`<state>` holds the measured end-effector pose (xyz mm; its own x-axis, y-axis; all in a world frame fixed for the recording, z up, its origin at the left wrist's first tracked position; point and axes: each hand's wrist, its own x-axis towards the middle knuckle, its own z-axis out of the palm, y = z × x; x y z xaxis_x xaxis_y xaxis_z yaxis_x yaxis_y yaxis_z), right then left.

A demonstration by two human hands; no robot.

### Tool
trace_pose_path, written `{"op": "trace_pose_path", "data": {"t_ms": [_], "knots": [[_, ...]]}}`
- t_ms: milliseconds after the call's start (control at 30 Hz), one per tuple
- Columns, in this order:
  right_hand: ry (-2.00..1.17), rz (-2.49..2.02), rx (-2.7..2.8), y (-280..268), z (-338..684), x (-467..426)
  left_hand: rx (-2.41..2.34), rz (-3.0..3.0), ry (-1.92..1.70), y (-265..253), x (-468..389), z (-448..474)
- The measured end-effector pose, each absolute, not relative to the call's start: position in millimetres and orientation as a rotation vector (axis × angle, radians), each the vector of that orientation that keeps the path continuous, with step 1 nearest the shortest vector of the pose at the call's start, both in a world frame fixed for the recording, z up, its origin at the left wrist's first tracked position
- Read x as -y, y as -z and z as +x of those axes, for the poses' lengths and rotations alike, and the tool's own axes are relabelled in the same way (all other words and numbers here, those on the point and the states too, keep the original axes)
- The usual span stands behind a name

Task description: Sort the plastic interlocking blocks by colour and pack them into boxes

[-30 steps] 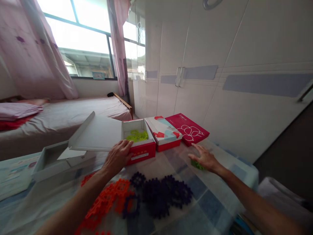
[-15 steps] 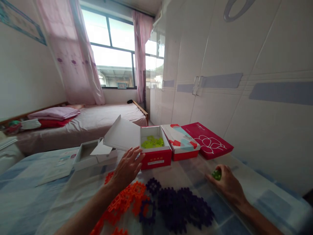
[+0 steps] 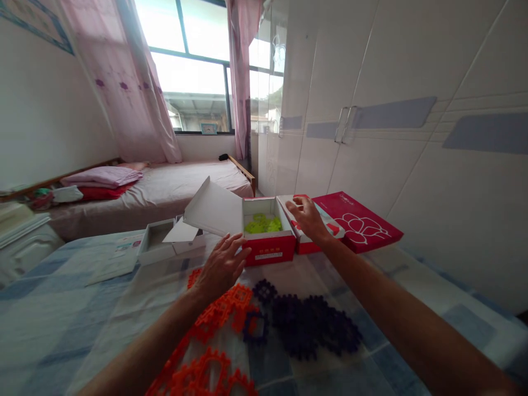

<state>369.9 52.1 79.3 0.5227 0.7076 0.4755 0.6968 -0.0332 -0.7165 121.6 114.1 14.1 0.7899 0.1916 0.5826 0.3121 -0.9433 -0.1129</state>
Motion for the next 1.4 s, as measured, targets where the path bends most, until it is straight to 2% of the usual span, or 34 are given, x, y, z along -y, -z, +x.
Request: {"op": "trace_pose_path", "data": {"t_ms": [133, 233, 467, 667, 933, 1033, 1267, 1400], "knots": [[0.052, -1.749, 1.244, -49, 376, 9, 0.4, -2.815, 0.914, -16, -109, 106], [-0.012, -1.871, 1.248, -23, 386, 45, 0.461, -2.814, 0.944, -14, -107, 87], [-0.025, -1.899, 1.335, -4, 390, 56, 0.976, -2.819, 1.073, -2, -120, 45], [-0.028, -1.925, 1.384, 6, 386, 59, 1.416, -2.965, 1.582, -30, -136, 58], [-0.078, -1.905, 1.284, 12, 391, 70, 1.149, -3.023, 2.17, -64, -136, 115], [-0.089, -1.899, 1.254, 3, 389, 71, 1.059, -2.942, 2.034, -66, -134, 134], [-0.227, -1.848, 1.175, -4, 392, 62, 0.708, -2.803, 1.393, -65, -114, 171], [-0.35, -1.785, 1.114, -12, 389, 43, 0.733, -2.757, 1.273, -55, -105, 189]]}}
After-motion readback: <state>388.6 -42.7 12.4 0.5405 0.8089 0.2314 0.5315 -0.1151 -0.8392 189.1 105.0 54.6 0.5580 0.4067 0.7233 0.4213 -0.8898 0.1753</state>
